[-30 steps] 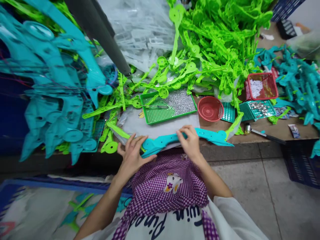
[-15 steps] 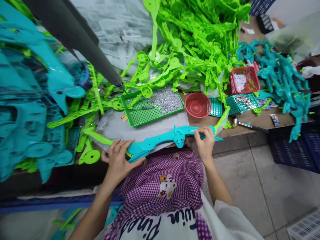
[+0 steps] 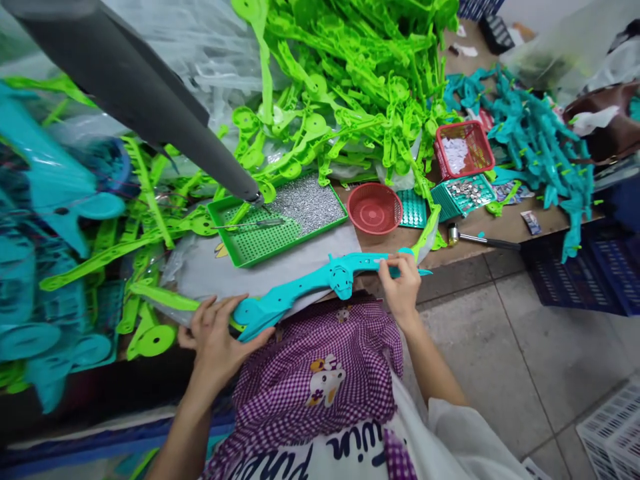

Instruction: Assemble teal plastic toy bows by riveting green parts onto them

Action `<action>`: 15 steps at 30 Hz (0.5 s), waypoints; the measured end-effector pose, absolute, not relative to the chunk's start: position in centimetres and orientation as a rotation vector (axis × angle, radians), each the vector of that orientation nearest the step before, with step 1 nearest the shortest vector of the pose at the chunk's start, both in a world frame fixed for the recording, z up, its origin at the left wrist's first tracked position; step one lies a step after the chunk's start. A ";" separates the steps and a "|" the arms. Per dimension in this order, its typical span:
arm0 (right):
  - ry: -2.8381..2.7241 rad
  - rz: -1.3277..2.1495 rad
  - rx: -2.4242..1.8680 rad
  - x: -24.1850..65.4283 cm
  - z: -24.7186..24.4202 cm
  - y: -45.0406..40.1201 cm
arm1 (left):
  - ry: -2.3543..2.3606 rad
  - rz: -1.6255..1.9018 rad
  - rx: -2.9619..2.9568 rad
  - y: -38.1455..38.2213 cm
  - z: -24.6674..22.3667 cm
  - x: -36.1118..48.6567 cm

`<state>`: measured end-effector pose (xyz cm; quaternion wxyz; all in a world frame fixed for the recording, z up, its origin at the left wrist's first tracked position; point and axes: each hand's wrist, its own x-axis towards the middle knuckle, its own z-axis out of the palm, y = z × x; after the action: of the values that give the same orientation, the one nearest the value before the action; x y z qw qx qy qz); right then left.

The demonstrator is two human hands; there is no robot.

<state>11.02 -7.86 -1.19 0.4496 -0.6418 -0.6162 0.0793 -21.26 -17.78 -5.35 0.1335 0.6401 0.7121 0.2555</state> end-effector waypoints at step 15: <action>-1.647 0.009 -1.681 9.5 -3.3 -7.4 | 2.039 0.790 1.990 -17.7 -6.0 -21.8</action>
<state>9.51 -7.44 -3.25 0.3839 -0.6594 -0.6463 0.0036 -21.79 -17.74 -6.01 0.0923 0.6703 0.6866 0.2661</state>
